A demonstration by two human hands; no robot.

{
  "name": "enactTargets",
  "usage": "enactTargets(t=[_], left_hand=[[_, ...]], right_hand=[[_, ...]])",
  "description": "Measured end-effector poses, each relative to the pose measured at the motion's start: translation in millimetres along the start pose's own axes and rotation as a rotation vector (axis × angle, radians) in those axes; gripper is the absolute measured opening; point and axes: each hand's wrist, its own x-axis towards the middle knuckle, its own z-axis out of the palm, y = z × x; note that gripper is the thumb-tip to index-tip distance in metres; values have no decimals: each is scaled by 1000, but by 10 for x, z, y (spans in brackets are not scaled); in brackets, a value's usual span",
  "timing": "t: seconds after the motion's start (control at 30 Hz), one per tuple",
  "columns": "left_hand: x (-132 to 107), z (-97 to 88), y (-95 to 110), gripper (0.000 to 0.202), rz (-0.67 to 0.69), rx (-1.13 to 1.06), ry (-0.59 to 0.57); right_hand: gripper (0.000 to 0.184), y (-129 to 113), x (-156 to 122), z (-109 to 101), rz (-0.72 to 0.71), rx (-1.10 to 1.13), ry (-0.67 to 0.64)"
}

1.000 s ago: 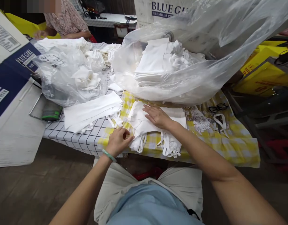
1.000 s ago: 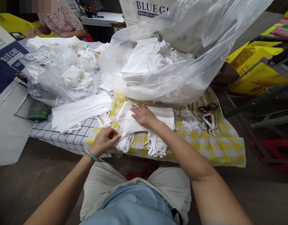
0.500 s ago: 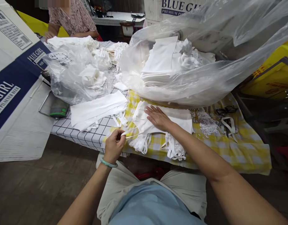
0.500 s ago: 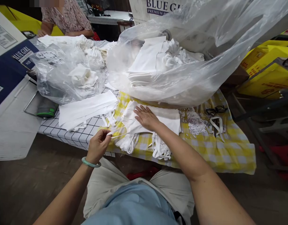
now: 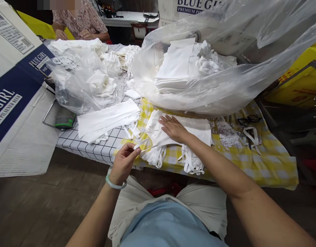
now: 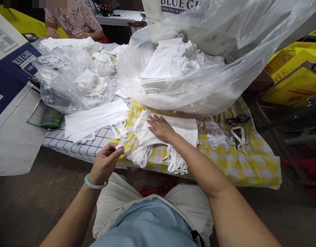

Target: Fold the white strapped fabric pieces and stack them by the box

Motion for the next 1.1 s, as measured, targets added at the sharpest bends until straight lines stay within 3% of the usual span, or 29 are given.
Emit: enactTargets(t=[0.17, 0.27, 0.37, 0.5, 0.6, 0.67, 0.73, 0.93, 1.0, 1.1], left_hand=[[106, -22, -37, 16, 233, 671, 358], [160, -18, -51, 4, 367, 946, 410], [181, 8, -41, 6, 276, 827, 299], [151, 34, 14, 9, 12, 238, 73], [90, 31, 66, 9, -13, -63, -42], [47, 19, 81, 13, 1, -35, -76], [18, -1, 71, 16, 14, 133, -66], [58, -59, -21, 8, 238, 876, 325], [82, -65, -34, 9, 222, 891, 320], [88, -61, -12, 9, 129, 597, 144]], right_hand=[[61, 9, 1, 0, -3, 4, -3], [61, 11, 5, 4, -1, 2, -7], [60, 14, 7, 9, -2, 4, -2], [60, 17, 3, 11, -5, -3, 5], [61, 18, 2, 14, -2, -7, 4], [60, 20, 3, 16, 0, -3, 3], [60, 22, 3, 19, -1, 1, 4], [61, 11, -2, 7, 0, -4, -2], [61, 5, -2, 4, 1, -6, -3], [61, 6, 1, 7, -3, -4, -2]])
